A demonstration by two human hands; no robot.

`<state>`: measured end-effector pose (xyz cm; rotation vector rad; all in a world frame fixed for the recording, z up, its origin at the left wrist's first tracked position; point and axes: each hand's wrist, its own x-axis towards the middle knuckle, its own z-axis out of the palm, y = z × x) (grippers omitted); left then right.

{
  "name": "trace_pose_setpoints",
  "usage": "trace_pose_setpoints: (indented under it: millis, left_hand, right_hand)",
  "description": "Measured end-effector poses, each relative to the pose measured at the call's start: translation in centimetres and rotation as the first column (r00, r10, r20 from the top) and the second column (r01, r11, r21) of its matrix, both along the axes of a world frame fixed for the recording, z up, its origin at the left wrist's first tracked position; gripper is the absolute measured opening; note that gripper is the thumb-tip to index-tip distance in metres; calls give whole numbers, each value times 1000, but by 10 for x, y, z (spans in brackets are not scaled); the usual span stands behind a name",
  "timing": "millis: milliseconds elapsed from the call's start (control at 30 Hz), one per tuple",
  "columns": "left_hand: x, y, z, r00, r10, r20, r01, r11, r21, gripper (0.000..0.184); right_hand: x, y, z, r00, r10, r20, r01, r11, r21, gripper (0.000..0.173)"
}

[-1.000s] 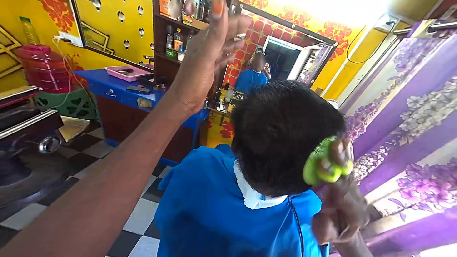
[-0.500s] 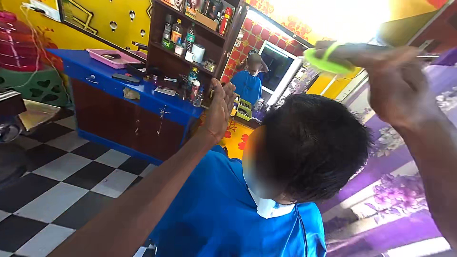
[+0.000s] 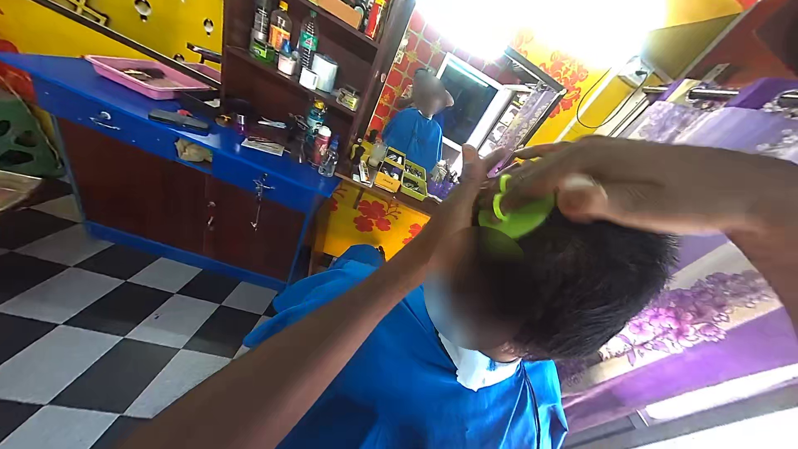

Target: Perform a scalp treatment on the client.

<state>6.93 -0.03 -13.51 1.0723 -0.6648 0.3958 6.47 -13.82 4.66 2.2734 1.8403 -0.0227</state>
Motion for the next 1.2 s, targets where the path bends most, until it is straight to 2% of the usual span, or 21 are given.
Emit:
trace_pose_setpoints:
  millis: [100,167,233,300,367,433,500,567,600,667,700,733,833,967,1033,1100,1200]
  left_hand:
    - [-23,-4,-1,987,13,162,-31,994,109,81]
    - [-29,-5,-4,977,19,212,-48,990,131,85]
    - [-31,-4,-8,971,-12,241,-19,992,126,87]
    - [-31,1,-10,968,-34,248,4,993,120,92]
    - [-29,10,-9,971,-20,239,3,997,72,98]
    - [-24,22,-5,981,3,195,4,999,-36,100]
    - [-20,31,-1,988,65,138,-46,990,-135,96]
    - [-18,35,0,991,102,85,-85,978,-188,91]
    - [-17,35,1,991,114,63,-100,974,-202,90]
    - [-16,35,0,993,119,27,-110,968,-226,88]
    - [-17,35,-2,993,115,16,-109,968,-225,86]
    - [-17,35,-3,994,111,9,-106,970,-217,85]
    - [-17,39,-8,994,106,4,-104,977,-187,81]
    - [-12,43,-10,991,135,-13,-135,977,-165,80]
    - [-10,43,-10,991,136,-19,-137,976,-169,79]
    - [-8,43,-9,992,124,-22,-126,976,-179,79]
    - [-7,43,-7,993,117,-21,-119,974,-192,79]
  right_hand:
    - [-34,-24,-30,962,214,167,-211,977,-33,62]
    - [-52,-42,-61,918,225,328,-214,974,-70,58]
    - [-66,-57,-90,891,213,402,-166,975,-149,63]
    - [-75,-61,-105,919,238,314,-163,956,-245,68]
    - [-77,-51,-98,955,285,80,-252,925,-285,64]
    - [-66,-32,-73,962,258,-82,-267,958,-110,54]
    - [-42,-8,-41,977,187,106,-194,979,68,57]
    - [-16,16,-15,939,-31,343,-1,996,92,67]
    - [-3,28,-8,902,-140,408,130,990,54,73]
    - [20,45,-9,846,-258,466,332,940,-81,78]
    - [21,50,-11,840,-297,455,408,898,-168,79]
    - [17,52,-14,853,-295,431,417,881,-222,78]
    - [-15,38,-31,883,-118,453,252,936,-246,78]
    - [-61,3,-70,808,50,586,22,993,-115,75]
    - [-73,-14,-98,764,82,639,-56,997,-61,79]
    - [-78,-33,-129,756,86,649,-77,996,-42,84]
    - [-92,-49,-147,849,85,522,-14,990,-140,75]
